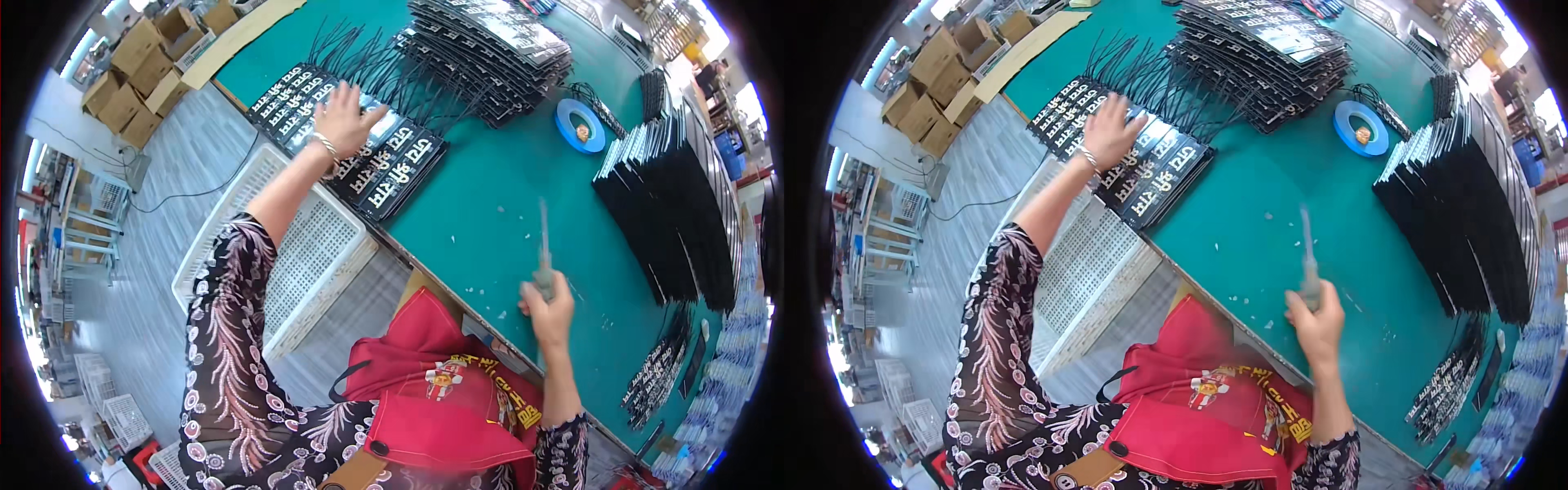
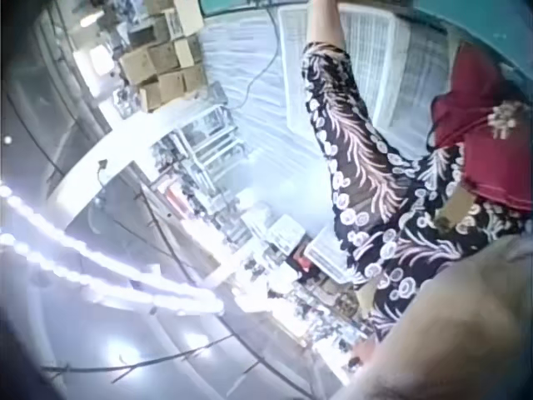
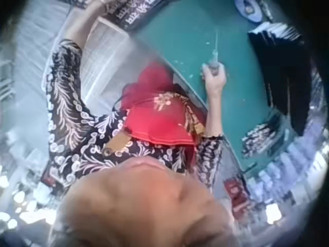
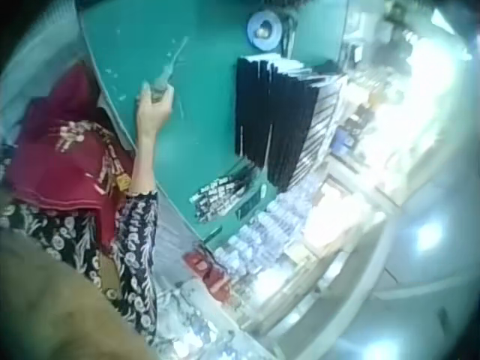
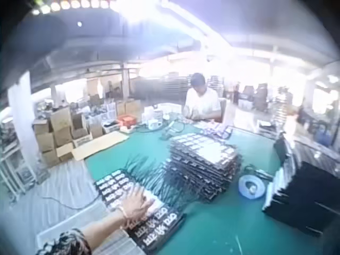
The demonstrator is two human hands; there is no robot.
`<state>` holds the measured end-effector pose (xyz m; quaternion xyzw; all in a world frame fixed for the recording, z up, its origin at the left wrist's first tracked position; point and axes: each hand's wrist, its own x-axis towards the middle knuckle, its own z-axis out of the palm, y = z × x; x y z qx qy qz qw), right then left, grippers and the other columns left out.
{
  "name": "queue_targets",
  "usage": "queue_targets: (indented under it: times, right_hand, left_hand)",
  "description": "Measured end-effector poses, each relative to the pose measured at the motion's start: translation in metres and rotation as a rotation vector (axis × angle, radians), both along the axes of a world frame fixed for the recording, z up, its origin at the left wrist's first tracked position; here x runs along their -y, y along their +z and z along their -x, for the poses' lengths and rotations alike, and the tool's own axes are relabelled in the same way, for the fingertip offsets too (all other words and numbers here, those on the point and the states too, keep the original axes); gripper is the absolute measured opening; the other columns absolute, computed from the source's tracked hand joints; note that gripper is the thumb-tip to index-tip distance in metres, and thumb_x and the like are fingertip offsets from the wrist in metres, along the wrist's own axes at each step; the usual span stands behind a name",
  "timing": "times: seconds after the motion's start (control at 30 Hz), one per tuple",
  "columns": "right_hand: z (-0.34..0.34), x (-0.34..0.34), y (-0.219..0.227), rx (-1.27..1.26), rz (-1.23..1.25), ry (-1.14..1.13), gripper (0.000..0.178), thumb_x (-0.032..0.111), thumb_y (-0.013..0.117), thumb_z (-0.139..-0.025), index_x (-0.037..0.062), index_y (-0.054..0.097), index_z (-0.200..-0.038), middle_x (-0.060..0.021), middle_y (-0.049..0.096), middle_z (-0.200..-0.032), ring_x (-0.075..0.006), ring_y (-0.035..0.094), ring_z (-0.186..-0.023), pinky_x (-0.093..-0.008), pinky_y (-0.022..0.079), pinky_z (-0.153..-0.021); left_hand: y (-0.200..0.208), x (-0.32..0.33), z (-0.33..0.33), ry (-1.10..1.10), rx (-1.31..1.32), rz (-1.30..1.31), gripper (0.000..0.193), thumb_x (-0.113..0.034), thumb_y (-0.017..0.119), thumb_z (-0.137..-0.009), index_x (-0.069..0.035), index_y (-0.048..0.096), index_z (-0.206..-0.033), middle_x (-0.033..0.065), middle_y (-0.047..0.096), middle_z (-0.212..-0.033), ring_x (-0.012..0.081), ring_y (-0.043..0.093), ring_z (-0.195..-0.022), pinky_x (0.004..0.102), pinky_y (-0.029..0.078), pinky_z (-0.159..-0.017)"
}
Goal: Assembling electronic components and wires onto printed circuit boards at a factory workbench.
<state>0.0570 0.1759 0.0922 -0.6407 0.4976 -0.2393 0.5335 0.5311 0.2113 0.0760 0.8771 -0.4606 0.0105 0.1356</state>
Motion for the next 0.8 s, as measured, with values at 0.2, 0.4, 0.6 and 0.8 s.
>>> queue_targets:
  times: [0.2,0.4,0.6,0.8]
  right_hand:
    - [0.176,0.011,0.011,-0.088,0.167,-0.335,0.023,0.009,0.070,-0.089,0.0027,0.059,-0.108,-0.0035,0.064,-0.080,-0.0090,0.061,-0.061,-0.0224,0.048,-0.052]
    - [0.290,0.021,-0.008,-0.096,0.232,-0.514,0.023,0.009,0.072,-0.088,0.0021,0.057,-0.104,-0.0034,0.064,-0.079,-0.0086,0.060,-0.062,-0.0242,0.048,-0.053]
    - [0.383,0.011,-0.009,0.046,0.320,-0.605,0.023,0.009,0.074,-0.086,0.0003,0.058,-0.101,-0.0032,0.061,-0.074,-0.0105,0.057,-0.062,-0.0298,0.047,-0.056]
    - [0.451,-0.036,0.056,0.124,0.342,-0.627,0.024,0.008,0.074,-0.086,0.0004,0.059,-0.102,-0.0030,0.062,-0.075,-0.0086,0.057,-0.064,-0.0278,0.049,-0.058]
  left_hand:
    - [0.013,0.024,0.075,-0.013,0.072,-0.142,0.100,-0.075,0.040,-0.090,-0.002,0.022,-0.157,0.0196,0.019,-0.165,0.0366,0.012,-0.154,0.0591,0.008,-0.120]
    - [0.029,0.013,0.106,0.014,-0.020,-0.355,0.092,-0.065,0.052,-0.090,-0.004,0.029,-0.156,0.0193,0.021,-0.164,0.0382,0.016,-0.152,0.0540,0.015,-0.122]
    - [0.138,0.134,0.220,-0.366,-0.012,-0.121,0.053,-0.046,0.066,-0.088,-0.001,0.069,-0.116,0.0195,0.072,-0.105,0.0378,0.068,-0.097,0.0436,0.052,-0.087]
    - [0.300,0.198,0.519,-0.504,-0.999,0.228,0.056,-0.054,0.069,-0.089,-0.003,0.068,-0.111,0.0033,0.068,-0.090,0.0103,0.060,-0.070,0.0257,0.049,-0.061]
